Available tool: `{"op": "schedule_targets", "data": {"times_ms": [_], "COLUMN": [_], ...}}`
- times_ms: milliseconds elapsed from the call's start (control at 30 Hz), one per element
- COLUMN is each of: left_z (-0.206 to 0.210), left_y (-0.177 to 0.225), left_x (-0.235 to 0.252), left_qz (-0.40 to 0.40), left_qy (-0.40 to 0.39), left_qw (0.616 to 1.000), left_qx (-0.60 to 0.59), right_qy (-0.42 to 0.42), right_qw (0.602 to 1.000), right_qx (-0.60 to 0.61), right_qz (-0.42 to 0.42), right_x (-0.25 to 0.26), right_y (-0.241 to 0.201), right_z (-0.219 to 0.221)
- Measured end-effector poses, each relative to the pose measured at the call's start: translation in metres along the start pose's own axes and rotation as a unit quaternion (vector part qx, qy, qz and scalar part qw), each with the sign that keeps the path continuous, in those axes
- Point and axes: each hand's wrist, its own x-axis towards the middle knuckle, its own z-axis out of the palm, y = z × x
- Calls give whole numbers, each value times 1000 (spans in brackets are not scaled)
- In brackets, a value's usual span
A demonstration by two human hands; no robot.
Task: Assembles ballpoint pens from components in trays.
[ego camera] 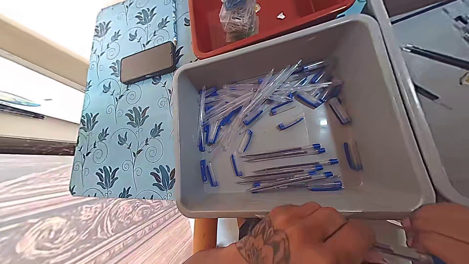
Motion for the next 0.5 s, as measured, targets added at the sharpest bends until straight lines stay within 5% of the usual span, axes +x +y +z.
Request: {"op": "schedule_targets", "data": {"times_ms": [167, 333, 500], "left_z": [2, -16, -2], "left_y": [-2, -10, -18], "left_x": [10, 14, 12], "left_qz": [57, -7, 34], "left_qy": [47, -28, 42], "left_qw": [977, 999, 990], "left_qx": [200, -17, 130], "right_qy": [-30, 27, 36], "right_qw": [982, 998, 997], "right_qx": [92, -48, -55], "right_qz": [162, -11, 48], "right_x": [16, 17, 24], "right_y": [-11, 3, 7], "right_z": [-7, 3, 12]}}
